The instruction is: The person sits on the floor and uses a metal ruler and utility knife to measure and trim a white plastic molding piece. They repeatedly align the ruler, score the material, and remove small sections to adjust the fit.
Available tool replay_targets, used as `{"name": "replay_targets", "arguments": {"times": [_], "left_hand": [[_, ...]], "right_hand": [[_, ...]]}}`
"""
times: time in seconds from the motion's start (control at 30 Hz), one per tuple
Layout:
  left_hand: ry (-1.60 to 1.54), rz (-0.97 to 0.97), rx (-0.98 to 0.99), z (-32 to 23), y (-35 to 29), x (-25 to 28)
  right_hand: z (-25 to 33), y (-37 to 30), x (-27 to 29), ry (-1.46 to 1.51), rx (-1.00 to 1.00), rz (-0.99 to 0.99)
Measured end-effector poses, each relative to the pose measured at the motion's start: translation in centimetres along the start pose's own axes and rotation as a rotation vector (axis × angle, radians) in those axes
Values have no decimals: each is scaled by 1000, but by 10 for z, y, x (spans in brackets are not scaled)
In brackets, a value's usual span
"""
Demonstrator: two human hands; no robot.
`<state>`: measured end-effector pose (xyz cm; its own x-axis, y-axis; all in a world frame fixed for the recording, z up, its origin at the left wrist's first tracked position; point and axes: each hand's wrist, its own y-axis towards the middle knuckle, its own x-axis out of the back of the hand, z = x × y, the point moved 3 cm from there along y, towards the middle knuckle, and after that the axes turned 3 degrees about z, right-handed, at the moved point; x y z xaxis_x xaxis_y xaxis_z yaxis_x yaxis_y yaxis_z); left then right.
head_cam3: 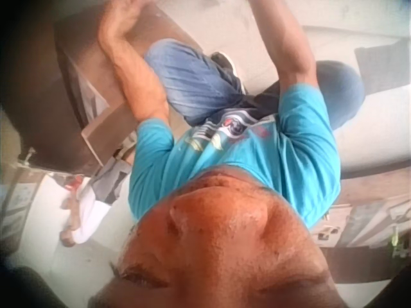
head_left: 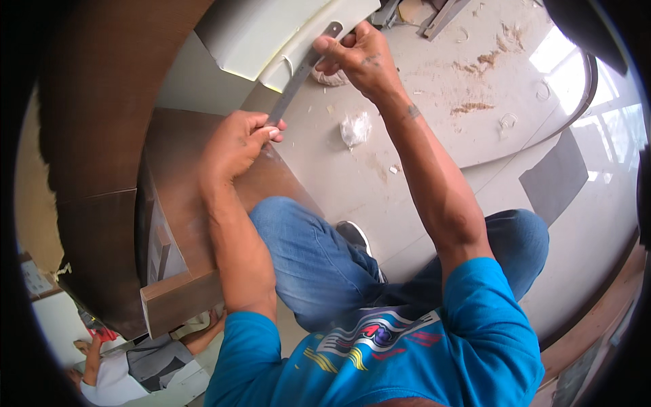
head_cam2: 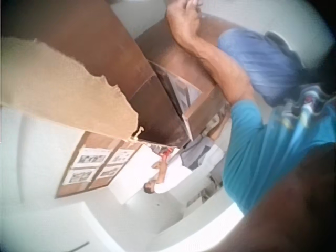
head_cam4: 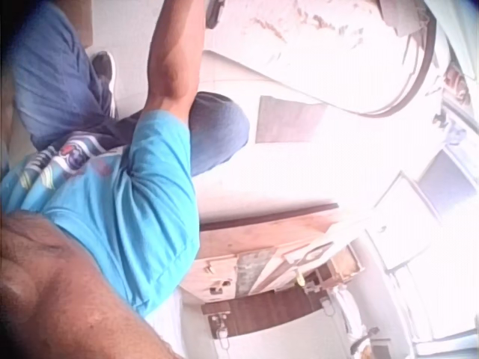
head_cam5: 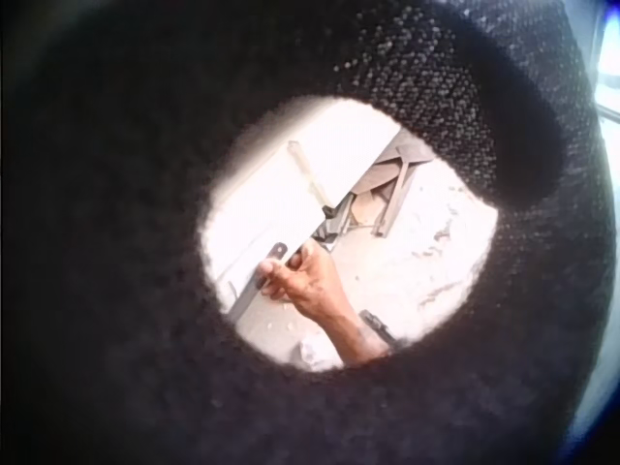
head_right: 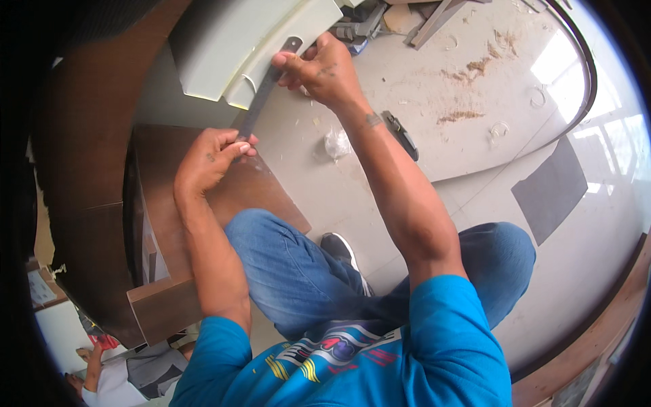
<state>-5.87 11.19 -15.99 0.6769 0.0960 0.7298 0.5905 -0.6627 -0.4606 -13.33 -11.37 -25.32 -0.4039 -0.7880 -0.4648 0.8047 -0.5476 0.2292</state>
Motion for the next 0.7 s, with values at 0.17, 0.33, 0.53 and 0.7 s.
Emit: {"name": "replay_targets", "arguments": {"times": [0.17, 0.33, 0.53, 0.7], "left_hand": [[216, 61, -90, -5, 14, -24], [206, 179, -17, 5, 47, -56], [359, 361, 143, 14, 57, -55], [292, 474, 183, 18, 55, -65]], "right_hand": [[9, 15, 14, -134, -70, 148], [41, 13, 39, -653, -498, 439], [73, 7, 20, -1211, -154, 186], [67, -10, -39, -712, 43, 121]]}}
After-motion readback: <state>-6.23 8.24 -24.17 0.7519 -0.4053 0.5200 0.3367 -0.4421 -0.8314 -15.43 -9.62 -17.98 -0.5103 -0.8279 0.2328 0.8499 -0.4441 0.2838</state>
